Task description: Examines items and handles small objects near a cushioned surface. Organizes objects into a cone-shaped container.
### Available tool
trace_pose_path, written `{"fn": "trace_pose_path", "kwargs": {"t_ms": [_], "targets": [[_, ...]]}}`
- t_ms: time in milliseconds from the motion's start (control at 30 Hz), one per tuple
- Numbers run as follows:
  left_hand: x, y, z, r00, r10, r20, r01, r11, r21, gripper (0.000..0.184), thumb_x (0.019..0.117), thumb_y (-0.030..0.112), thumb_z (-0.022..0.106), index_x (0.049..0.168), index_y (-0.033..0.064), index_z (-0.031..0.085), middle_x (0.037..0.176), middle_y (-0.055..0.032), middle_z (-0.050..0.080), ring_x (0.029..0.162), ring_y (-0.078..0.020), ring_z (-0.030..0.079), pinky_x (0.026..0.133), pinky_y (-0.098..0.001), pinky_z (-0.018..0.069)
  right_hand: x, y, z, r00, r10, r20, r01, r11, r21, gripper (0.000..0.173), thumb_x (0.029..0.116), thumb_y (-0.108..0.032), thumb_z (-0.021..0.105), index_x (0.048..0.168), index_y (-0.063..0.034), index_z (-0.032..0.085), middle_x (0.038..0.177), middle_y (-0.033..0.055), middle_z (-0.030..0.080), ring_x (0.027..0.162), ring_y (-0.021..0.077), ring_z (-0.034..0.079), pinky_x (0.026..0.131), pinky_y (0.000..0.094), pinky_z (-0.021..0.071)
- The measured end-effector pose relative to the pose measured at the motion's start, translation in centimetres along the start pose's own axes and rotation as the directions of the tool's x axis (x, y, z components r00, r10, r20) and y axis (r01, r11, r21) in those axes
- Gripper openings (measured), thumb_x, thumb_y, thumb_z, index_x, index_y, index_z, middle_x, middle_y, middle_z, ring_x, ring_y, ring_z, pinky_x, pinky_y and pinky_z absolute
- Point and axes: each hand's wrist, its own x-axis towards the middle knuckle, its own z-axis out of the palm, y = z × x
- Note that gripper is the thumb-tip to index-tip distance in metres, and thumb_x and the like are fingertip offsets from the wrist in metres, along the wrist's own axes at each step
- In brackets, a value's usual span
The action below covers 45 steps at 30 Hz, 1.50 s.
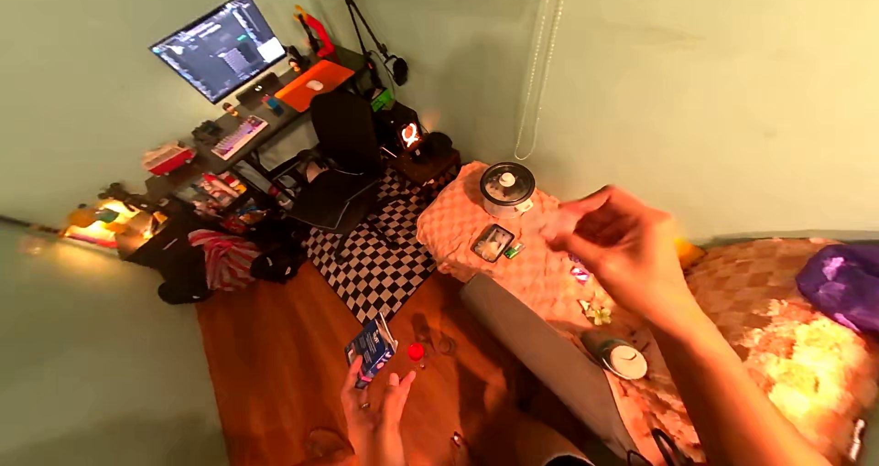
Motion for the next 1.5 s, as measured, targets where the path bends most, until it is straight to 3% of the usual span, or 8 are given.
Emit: {"fn": "trace_pose_path", "kwargs": {"t_ms": [100, 200, 300, 433, 867, 1333, 1500], "targets": [[-1.8, 0.3, -6.0, 0.996, 0.045, -0.074, -0.047, 0.999, -0.016, 0.063, 0.0967, 0.004, 0.059, 0.154, 0.0037, 0.031, 0.143, -0.0193, 0.045, 0.098, -0.0204, 0.073, 0.077, -0.0365, 0.0658, -3.3, -3.8, 4.5, 0.957, -0.044, 0.285, 0.007, 0.991, 0.132, 0.025, 0.0864, -0.02, 0.083, 0.104, -0.0114, 0.068, 0.094, -0.0063, 0.075, 0.082, 0.0054, 0.073, 0.074, 0.0235, 0.0637], [-4.1, 0.5, -12.5, 0.988, 0.054, -0.146, -0.058, 0.998, -0.025, 0.062, 0.0961, 0.004, 0.058, 0.153, 0.0033, 0.033, 0.142, -0.018, 0.045, 0.098, -0.0188, 0.072, 0.077, -0.0348, 0.0653, -6.1, -6.5, 8.1, 0.983, -0.052, 0.178, 0.042, 0.998, 0.056, 0.025, 0.086, -0.02, 0.081, 0.104, -0.0123, 0.065, 0.091, -0.0038, 0.075, 0.077, 0.0094, 0.073, 0.071, 0.0257, 0.0646], [-6.4, 1.3, -17.5, 0.978, 0.02, -0.206, -0.032, 0.998, -0.059, 0.06, 0.0977, 0.003, 0.057, 0.152, 0.004, 0.033, 0.138, -0.0151, 0.049, 0.09, -0.0166, 0.073, 0.075, -0.0323, 0.0653, -9.7, -9.9, 11.5, 0.959, -0.119, 0.259, 0.074, 0.981, 0.177, 0.028, 0.0845, -0.021, 0.084, 0.105, -0.0138, 0.066, 0.093, -0.0064, 0.075, 0.079, 0.0063, 0.073, 0.072, 0.0227, 0.0639], [-8.4, 2.2, -21.4, 0.979, 0.057, -0.193, -0.074, 0.994, -0.084, 0.059, 0.0982, 0.003, 0.054, 0.152, 0.0034, 0.031, 0.133, -0.0134, 0.052, 0.09, -0.0145, 0.072, 0.075, -0.0302, 0.0645, -13.2, -13.6, 14.9, 0.938, -0.201, 0.282, 0.12, 0.953, 0.28, 0.029, 0.0833, -0.018, 0.085, 0.106, -0.0143, 0.067, 0.096, -0.0071, 0.075, 0.08, 0.005, 0.073, 0.072, 0.0206, 0.0638], [-10.4, 2.9, -27.2, 0.984, 0.063, -0.167, -0.089, 0.985, -0.149, 0.057, 0.0985, 0.0, 0.052, 0.152, 0.0062, 0.034, 0.13, -0.0122, 0.056, 0.084, -0.0152, 0.073, 0.073, -0.0294, 0.0642, -18.5, -17.8, 18.5, 0.922, -0.288, 0.258, 0.201, 0.927, 0.315, 0.034, 0.0814, -0.014, 0.087, 0.109, -0.0134, 0.067, 0.099, -0.0059, 0.075, 0.083, 0.0053, 0.073, 0.076, 0.0202, 0.0636], [-10.2, 2.5, -27.7, 0.987, 0.052, -0.149, -0.081, 0.979, -0.19, 0.056, 0.0995, 0.001, 0.051, 0.152, 0.0083, 0.035, 0.131, -0.0118, 0.057, 0.085, -0.0163, 0.073, 0.074, -0.0305, 0.0645, -19.3, -19.0, 18.4, 0.903, -0.348, 0.254, 0.285, 0.924, 0.254, 0.034, 0.0819, -0.016, 0.087, 0.11, -0.0135, 0.068, 0.102, -0.0052, 0.075, 0.087, 0.0064, 0.073, 0.079, 0.0215, 0.0639], [-10.0, 2.3, -27.4, 0.987, 0.032, -0.157, -0.06, 0.982, -0.179, 0.053, 0.1012, 0.002, 0.049, 0.152, 0.0084, 0.035, 0.127, -0.0104, 0.058, 0.083, -0.0148, 0.073, 0.074, -0.0296, 0.064, -18.9, -18.6, 18.3, 0.917, -0.289, 0.273, 0.2, 0.929, 0.312, 0.027, 0.0884, -0.018, 0.081, 0.112, -0.0132, 0.068, 0.099, -0.0057, 0.076, 0.084, 0.0051, 0.073, 0.076, 0.0198, 0.0631]]}}
